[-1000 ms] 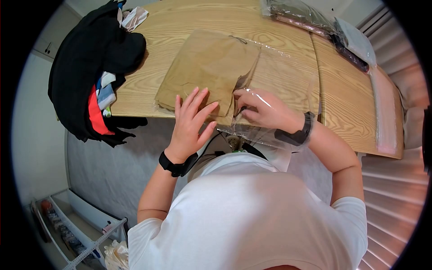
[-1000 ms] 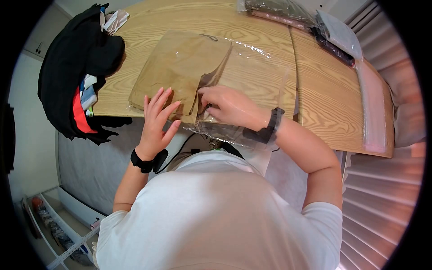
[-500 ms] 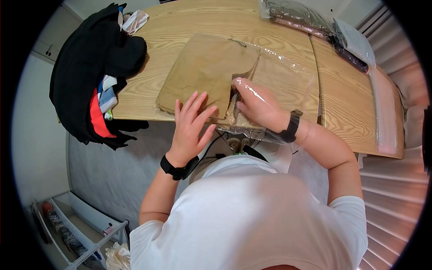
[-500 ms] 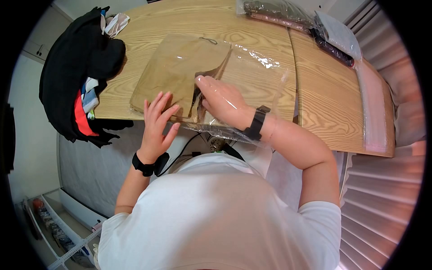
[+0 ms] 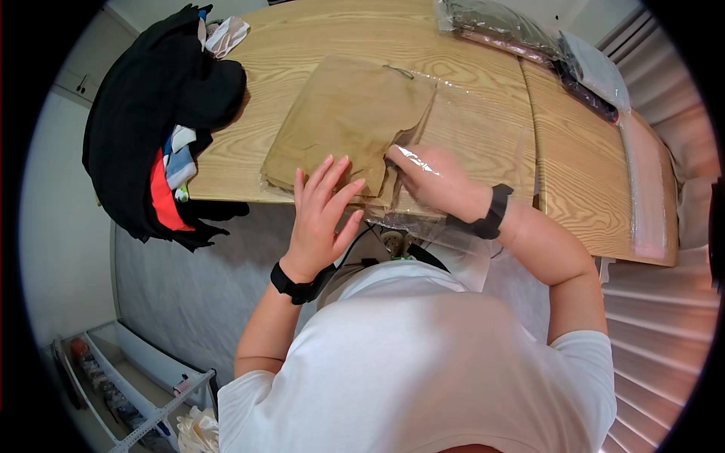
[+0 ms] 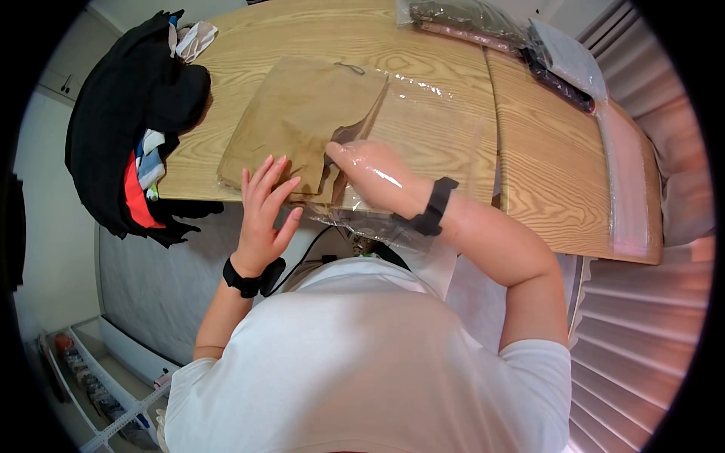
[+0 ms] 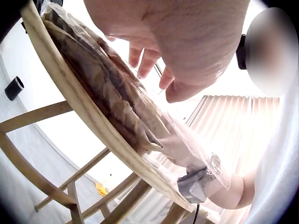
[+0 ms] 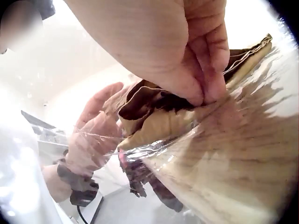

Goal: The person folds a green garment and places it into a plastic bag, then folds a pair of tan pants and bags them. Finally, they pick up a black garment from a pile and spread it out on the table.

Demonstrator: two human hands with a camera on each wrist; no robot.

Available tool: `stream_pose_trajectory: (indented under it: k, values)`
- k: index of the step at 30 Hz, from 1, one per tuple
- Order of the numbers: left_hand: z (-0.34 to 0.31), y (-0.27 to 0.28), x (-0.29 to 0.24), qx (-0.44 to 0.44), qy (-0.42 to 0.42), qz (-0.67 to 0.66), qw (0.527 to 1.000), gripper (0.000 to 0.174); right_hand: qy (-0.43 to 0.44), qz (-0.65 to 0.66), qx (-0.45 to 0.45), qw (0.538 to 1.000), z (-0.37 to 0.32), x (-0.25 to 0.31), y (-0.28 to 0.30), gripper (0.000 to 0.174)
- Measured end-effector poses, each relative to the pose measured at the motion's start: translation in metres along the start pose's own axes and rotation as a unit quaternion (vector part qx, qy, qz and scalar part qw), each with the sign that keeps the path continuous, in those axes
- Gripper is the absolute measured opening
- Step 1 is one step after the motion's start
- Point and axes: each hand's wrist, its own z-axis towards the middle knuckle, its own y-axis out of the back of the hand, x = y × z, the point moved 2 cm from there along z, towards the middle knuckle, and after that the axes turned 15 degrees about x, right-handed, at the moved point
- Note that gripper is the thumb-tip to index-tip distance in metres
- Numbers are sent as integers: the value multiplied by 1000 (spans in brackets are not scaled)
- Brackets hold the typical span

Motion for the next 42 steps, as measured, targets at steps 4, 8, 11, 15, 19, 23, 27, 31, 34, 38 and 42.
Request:
stream_pose_trajectory:
  k: [4,8,11,15,19,23,27,31,34,38,42]
  values:
    - [1,0,0,-2,-1,0,1000,44,-10,37,-3,999,-6,-6,3,20]
    - [7,1,-5,7,7,5,1000,45,47,98,8,994,-2,-7,1,23]
    - [10,-1,-4,13,23,-3,1000,47,34,157,0,987,-1,-9,0,21]
    - [11,-3,-2,6,30,-19,999,52,66,105,-103,987,5,-11,2,18]
    - [11,-3,-3,8,28,-9,1000,52,6,140,-39,989,10,-12,1,19]
    - [11,-4,-4,6,34,2,999,50,-71,236,-73,966,17,-14,-4,18]
    - [8,-5,1,57,37,39,997,43,-149,223,-33,963,19,-16,-7,18]
    - [8,-7,4,58,41,26,997,39,-102,222,104,964,-4,0,12,22]
    - [8,-8,4,62,41,22,997,40,12,200,124,972,-15,2,2,22]
    - [9,-8,3,62,43,26,997,40,7,162,76,984,-16,4,-2,20]
    - [7,-7,3,54,40,19,998,40,-23,127,-1,992,-9,4,-3,17]
